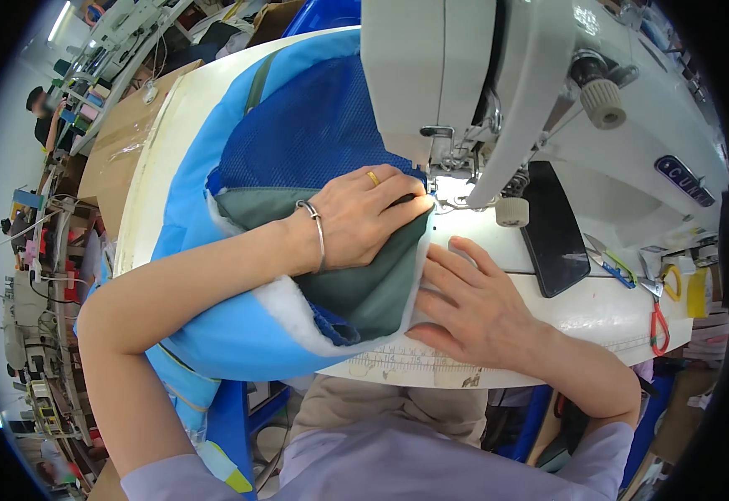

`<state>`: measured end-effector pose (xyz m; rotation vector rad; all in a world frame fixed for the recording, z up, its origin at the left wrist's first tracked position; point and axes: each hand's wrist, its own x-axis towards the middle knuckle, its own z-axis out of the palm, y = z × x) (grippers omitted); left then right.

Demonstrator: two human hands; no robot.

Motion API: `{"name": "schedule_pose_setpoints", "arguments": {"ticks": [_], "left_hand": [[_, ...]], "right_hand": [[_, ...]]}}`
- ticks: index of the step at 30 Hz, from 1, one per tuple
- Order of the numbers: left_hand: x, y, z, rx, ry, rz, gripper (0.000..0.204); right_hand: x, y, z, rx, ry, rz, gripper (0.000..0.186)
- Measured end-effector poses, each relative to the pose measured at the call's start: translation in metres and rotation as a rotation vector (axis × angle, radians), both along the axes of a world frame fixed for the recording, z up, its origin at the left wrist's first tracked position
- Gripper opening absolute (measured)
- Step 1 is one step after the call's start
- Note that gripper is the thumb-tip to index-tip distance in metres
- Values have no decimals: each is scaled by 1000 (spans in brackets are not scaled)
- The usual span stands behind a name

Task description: The person sews a blue and green fabric bag using an industrial sewing machine. They guide the bag under the needle, aligning the edges of the blue mesh and green fabric, and sew along the seams. The person repeatedly adjusts the bag's position to stitch different sections.

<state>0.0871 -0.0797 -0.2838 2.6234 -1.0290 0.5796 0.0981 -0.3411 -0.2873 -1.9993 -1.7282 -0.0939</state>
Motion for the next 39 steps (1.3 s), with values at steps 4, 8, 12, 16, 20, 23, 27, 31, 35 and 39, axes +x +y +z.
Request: {"name": "schedule_pose_setpoints", "arguments": {"ticks": [4,8,12,16,20,23,27,31,35,39], "left_hand": [[-1,1,11,49,83,17,57],[-4,0,22,94,156,30,60],[-4,-1,16,55,95,17,58],[-3,-1,16,58,145,1,49],[2,1,18,48,134,-36,43],[0,3,18,68,109,-42,44],[2,0,18,112,71,-46,48],[2,0,20,183,103,-25,52],[4,1,20,233,103,-11,53],[3,3,25,215,176,-11,53]], "right_hand": [[0,0,1,22,3,-11,37],[8,1,-1,139,68,-55,34],[14,4,0,234,95,-101,36],[13,10,4,261,114,-192,38],[14,14,1,134,-21,-137,40],[14,15,1,147,-21,-126,39],[13,13,1,140,-33,-129,37],[13,14,0,141,-40,-136,39],[14,15,0,127,-31,-139,44],[15,14,1,94,-21,-159,44]]}}
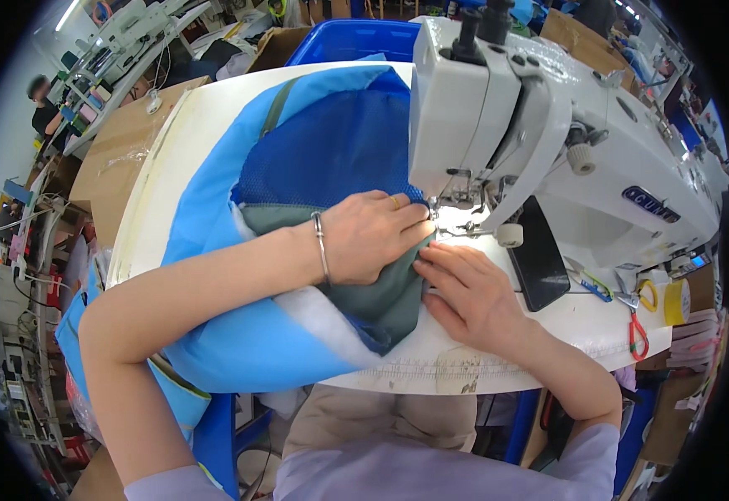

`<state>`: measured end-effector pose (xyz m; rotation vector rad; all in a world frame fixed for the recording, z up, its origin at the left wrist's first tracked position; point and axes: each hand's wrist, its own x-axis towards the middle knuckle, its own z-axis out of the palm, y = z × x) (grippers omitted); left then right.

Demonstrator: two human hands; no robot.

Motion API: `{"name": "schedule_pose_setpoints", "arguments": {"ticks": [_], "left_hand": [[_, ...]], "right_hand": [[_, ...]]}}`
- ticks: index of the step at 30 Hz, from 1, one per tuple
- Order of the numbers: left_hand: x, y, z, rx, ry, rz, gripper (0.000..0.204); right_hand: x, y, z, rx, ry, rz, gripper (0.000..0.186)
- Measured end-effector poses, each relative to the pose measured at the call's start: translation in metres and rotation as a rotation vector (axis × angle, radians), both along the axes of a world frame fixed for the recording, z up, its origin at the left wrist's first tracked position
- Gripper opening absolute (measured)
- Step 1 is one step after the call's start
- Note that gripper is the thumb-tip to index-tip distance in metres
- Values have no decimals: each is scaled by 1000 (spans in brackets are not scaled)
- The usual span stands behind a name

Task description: The person sews a blue and green fabric bag using an industrial sewing machine. They guide the bag under the needle, aligning the edges of the blue mesh and green fabric, and sew along the seams. The person repeatedly adjusts the bag's position to stitch different sections.

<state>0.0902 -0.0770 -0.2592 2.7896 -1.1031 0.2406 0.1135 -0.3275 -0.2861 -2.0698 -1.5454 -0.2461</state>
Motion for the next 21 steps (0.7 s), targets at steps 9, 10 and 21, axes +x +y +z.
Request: {"name": "schedule_pose_setpoints", "arguments": {"ticks": [9,10,21], "left_hand": [[-1,13,0,-125,30,-7,55],[-1,13,0,-124,29,-7,55],[7,14,0,-123,41,-13,53]], "right_hand": [[-1,0,-1,19,14,7,43],[-1,-1,-1,19,16,9,43],[0,0,-1,14,25,-6,45]]}}
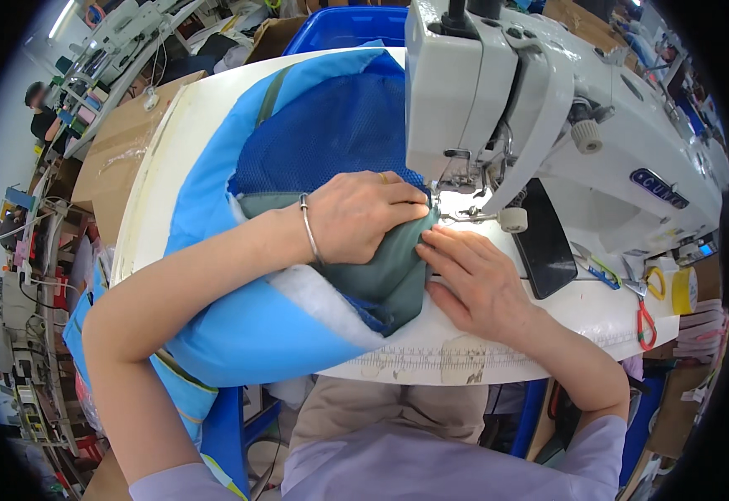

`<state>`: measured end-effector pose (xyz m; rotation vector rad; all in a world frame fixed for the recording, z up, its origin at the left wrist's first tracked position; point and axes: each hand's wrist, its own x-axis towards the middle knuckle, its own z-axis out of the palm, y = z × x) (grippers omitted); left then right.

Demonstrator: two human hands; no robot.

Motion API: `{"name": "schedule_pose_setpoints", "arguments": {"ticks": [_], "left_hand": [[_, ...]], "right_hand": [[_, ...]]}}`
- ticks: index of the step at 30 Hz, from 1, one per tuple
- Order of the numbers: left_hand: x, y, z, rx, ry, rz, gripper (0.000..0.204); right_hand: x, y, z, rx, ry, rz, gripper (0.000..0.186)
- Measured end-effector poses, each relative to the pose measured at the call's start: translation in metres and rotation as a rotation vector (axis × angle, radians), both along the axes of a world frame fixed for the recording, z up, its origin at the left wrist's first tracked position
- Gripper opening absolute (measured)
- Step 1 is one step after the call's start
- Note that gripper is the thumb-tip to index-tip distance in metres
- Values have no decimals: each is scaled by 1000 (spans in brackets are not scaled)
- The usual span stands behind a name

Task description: The person sews a blue and green fabric bag using an industrial sewing machine. They guide the bag under the needle, aligning the edges of the blue mesh and green fabric, and sew along the seams. The person repeatedly adjusts the bag's position to stitch different sections.

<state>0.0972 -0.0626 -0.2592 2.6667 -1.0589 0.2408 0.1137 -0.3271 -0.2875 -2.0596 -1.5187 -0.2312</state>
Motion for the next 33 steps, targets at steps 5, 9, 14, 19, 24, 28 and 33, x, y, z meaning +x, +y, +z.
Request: {"name": "schedule_pose_setpoints", "arguments": {"ticks": [5,9,14,19,24,28,33], "left_hand": [[-6,-3,2,-33,-53,1,52],[-5,-9,-6,31,-87,17,49],[-3,-7,6,42,34,50,49],[-14,43,56,-147,107,236,49],[-94,161,60,-430,-118,799,39],[-175,256,3,-756,394,1458,51],[-197,179,20,-683,913,1385,76]], "right_hand": [[-3,-1,5,-20,-16,-1,46],[-2,0,3,-55,-29,-9,47],[0,-2,4,-48,-21,3,52],[-1,-3,-2,-18,-8,2,59],[-3,-1,-1,35,-28,17,57],[-3,3,-8,69,-56,25,53],[-1,-1,-12,19,-110,25,53]]}}
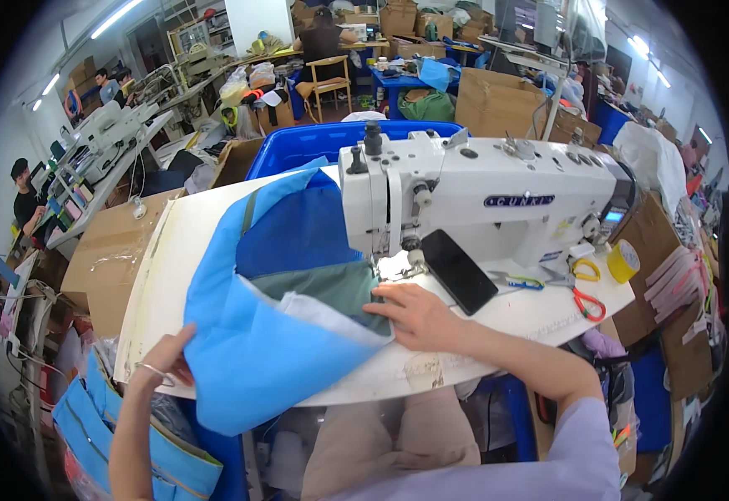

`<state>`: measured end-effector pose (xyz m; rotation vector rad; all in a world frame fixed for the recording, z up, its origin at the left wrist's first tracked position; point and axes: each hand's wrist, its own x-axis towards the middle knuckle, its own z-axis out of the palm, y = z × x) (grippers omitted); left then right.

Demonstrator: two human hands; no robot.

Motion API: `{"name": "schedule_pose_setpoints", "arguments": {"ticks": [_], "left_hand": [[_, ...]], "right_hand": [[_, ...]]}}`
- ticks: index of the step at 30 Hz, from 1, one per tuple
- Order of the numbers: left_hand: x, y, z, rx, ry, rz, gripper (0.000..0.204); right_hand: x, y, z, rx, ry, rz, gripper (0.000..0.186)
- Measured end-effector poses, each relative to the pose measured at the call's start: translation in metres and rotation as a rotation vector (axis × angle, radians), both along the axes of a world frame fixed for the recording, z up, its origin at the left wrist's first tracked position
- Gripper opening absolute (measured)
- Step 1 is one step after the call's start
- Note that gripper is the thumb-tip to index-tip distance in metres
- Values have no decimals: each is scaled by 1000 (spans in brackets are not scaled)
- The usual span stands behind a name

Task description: The person sews a blue and green fabric bag using an industrial sewing machine. They guide the bag under the needle, aligning the edges of the blue mesh and green fabric, and sew along the seams. The person repeatedly adjusts the bag's position to stitch different sections.

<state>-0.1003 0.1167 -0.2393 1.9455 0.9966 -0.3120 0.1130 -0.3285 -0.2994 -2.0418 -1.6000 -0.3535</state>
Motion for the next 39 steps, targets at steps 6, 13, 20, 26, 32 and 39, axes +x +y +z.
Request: {"name": "schedule_pose_setpoints", "arguments": {"ticks": [6,13,20,26,32,39], "left_hand": [[38,-27,24,-162,-793,9,47],[-60,-51,170,-400,-1710,-288,49],[-153,-82,32,68,-979,467,54],[-110,-113,50,627,-1132,-40,46],[19,-223,55,656,-1044,-1044,29],[75,-203,-12,876,-385,-1254,68]], "right_hand": [[-47,26,19,25,54,302,46],[-101,46,67,253,570,-39,27],[-172,30,6,332,320,85,69],[-185,31,-17,308,114,146,70],[-198,29,-24,301,91,72,65],[-213,-6,-33,324,392,77,62]]}}
